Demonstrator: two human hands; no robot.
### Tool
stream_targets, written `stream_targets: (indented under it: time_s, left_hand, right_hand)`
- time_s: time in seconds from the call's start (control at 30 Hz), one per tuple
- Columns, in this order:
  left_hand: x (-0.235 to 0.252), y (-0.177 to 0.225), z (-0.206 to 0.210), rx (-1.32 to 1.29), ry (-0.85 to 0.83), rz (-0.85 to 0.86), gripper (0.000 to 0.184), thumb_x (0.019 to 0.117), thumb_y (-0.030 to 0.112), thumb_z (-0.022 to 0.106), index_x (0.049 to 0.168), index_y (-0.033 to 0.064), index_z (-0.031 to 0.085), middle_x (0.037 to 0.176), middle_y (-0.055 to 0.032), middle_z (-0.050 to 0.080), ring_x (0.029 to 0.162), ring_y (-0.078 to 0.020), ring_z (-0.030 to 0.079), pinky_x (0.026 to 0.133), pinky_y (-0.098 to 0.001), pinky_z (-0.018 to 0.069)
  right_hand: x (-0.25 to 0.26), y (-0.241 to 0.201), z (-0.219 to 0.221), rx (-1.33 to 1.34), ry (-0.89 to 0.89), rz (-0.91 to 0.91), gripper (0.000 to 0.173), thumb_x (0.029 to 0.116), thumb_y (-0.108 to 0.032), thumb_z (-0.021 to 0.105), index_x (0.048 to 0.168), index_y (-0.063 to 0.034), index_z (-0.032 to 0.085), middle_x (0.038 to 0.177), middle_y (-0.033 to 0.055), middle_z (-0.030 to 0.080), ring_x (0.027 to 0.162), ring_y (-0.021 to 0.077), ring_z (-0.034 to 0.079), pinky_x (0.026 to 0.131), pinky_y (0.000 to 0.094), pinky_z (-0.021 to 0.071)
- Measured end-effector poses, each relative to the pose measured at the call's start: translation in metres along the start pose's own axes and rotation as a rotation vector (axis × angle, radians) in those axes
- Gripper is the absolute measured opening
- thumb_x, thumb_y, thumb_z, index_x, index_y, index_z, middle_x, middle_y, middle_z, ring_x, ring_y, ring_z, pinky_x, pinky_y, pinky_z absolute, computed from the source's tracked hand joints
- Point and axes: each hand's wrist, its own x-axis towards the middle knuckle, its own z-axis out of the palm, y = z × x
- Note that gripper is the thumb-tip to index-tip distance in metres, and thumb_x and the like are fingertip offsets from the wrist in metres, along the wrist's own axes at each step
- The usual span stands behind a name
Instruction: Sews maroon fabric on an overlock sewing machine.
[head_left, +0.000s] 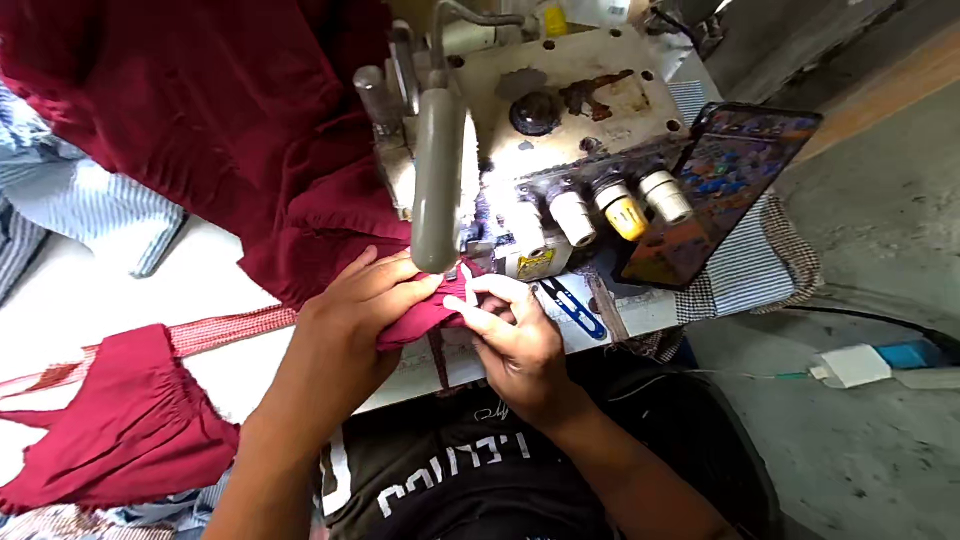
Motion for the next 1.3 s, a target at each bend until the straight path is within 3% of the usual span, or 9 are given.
stream_targets:
  time_s: [0.13,0.3,0.4,0.47,0.53,0.73,0.93,1.17,1.3]
  left_hand:
    - [-0.014,0.031,0.001,0.087,-0.008,-0.051,0.034,0.0971,0.02,0.059,0.128,0.014,0.071,0.139,-0.0098,0.064,0.136,-0.0282,0.056,0.114,-0.0571,0.0414]
    - [-0.027,0.004,0.023,-0.137,0.146,-0.115,0.022,0.0975,0.034,0.065,0.108,0.0181,0.077,0.119,-0.0002,0.075,0.125,-0.0191,0.065,0.114,-0.0549,0.0433]
    - [-0.017,-0.024,0.012,-0.479,0.139,-0.168,0.03,0.1036,0.037,0.056,0.102,0.0158,0.077,0.114,0.0038,0.076,0.119,-0.0125,0.067,0.116,-0.0454,0.0442]
    - [-0.012,-0.03,0.004,-0.565,0.149,-0.272,0.029,0.1029,0.04,0.056,0.105,0.0188,0.076,0.107,0.0104,0.076,0.105,-0.0017,0.069,0.1,-0.0288,0.0548]
    - [-0.007,-0.031,-0.005,-0.523,0.179,-0.295,0.024,0.1007,0.033,0.061,0.106,0.0156,0.076,0.102,0.0094,0.076,0.094,0.0014,0.07,0.086,-0.0213,0.0591]
    - [-0.012,0.001,-0.032,-0.179,0.357,-0.246,0.026,0.0918,0.031,0.075,0.097,0.0064,0.076,0.092,-0.002,0.075,0.083,-0.0031,0.07,0.076,-0.0236,0.0586]
    - [-0.022,0.07,-0.019,-0.091,0.163,-0.025,0.02,0.1012,0.028,0.062,0.103,0.0153,0.078,0.102,-0.0034,0.073,0.099,-0.0121,0.067,0.087,-0.0293,0.0554]
    - [-0.028,0.071,0.0,-0.15,0.336,-0.032,0.01,0.0925,0.025,0.074,0.096,0.0156,0.076,0.097,0.0011,0.072,0.098,-0.0089,0.065,0.085,-0.0239,0.0537]
    - [-0.03,0.05,0.038,0.046,0.241,-0.037,0.043,0.0913,0.026,0.07,0.132,0.0145,0.063,0.133,-0.0106,0.065,0.132,-0.0292,0.057,0.113,-0.053,0.0435]
  right_hand:
    - [-0.011,0.005,-0.025,-0.005,0.022,0.067,0.021,0.0986,-0.015,0.066,0.116,-0.008,0.076,0.113,0.0109,0.071,0.094,0.0114,0.069,0.077,0.0245,0.06]
    - [-0.028,0.023,-0.087,-0.334,0.168,0.273,0.043,0.1025,-0.02,0.06,0.139,0.0026,0.059,0.078,0.0028,0.068,0.064,0.0064,0.062,0.059,0.0244,0.0546]
    - [-0.025,0.031,-0.107,-0.484,0.19,0.349,0.062,0.1037,-0.031,0.06,0.154,0.0011,0.043,0.068,0.0012,0.062,0.054,0.0086,0.054,0.051,0.0283,0.0497]
    - [-0.021,0.035,-0.112,-0.54,0.186,0.36,0.066,0.1033,-0.038,0.06,0.155,0.0002,0.042,0.067,0.0016,0.062,0.053,0.0111,0.056,0.051,0.0322,0.0508]
    - [-0.017,0.04,-0.112,-0.561,0.182,0.367,0.066,0.1028,-0.041,0.059,0.153,-0.0005,0.045,0.066,0.0026,0.062,0.053,0.0143,0.056,0.052,0.0361,0.051]
    - [-0.019,0.02,-0.1,-0.365,0.191,0.294,0.054,0.1015,-0.028,0.063,0.144,0.0038,0.054,0.073,0.0007,0.066,0.055,0.0079,0.058,0.051,0.0279,0.0524]
    - [0.009,-0.02,-0.047,-0.067,-0.104,-0.071,0.028,0.1035,-0.011,0.057,0.127,-0.0123,0.071,0.13,0.0084,0.069,0.107,0.0159,0.072,0.082,0.0318,0.0628]
    - [0.03,-0.021,-0.038,-0.007,-0.153,-0.322,0.021,0.1008,-0.006,0.059,0.101,-0.0123,0.079,0.106,0.0037,0.078,0.093,0.0144,0.074,0.077,0.0293,0.0599]
    - [0.004,-0.007,-0.034,0.064,-0.121,-0.263,0.021,0.0998,-0.005,0.059,0.099,-0.0114,0.079,0.106,0.0056,0.078,0.096,0.0133,0.074,0.082,0.0286,0.0608]
